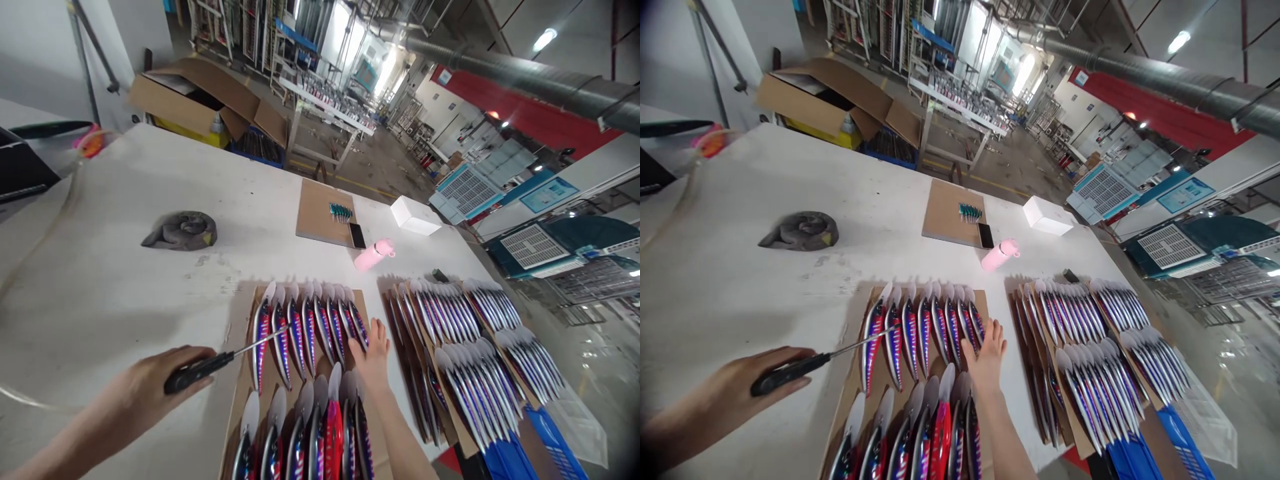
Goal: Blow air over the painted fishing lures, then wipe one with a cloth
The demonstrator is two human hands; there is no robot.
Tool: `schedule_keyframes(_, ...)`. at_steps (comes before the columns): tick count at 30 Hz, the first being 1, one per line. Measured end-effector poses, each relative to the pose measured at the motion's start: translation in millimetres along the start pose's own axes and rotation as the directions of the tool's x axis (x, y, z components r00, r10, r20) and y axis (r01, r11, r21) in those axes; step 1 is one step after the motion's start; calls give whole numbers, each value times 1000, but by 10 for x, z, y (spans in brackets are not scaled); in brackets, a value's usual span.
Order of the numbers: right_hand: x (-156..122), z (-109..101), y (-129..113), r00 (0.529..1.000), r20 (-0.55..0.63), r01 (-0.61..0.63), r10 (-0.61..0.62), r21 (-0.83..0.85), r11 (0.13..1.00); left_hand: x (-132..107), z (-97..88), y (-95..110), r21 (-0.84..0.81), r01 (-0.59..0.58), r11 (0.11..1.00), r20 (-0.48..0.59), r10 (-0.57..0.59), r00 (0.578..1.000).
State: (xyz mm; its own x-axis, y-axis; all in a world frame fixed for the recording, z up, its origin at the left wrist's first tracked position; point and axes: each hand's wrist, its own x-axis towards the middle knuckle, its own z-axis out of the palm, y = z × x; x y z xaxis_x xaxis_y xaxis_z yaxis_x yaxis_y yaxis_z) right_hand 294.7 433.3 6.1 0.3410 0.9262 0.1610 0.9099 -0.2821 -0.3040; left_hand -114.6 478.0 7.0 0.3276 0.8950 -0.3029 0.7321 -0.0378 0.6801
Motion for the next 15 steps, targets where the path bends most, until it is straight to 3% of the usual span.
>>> schedule_keyframes(3,363,217,-214,993,113,-21,32,-102,995,209,-116,115,22,84,996,-22,-83,996)
schedule_keyframes(6,446,375,-362,993,113,-12,29,-146,989,381,-151,242,26,132,991,19,-133,991)
schedule_keyframes(11,390,444,-376,998,55,25,-14,-203,979,660,-98,616,-20,39,999,60,-37,998)
schedule_keyframes(15,400,443,-353,998,44,42,-33,-213,976,899,34,989,94,-66,993,66,60,996)
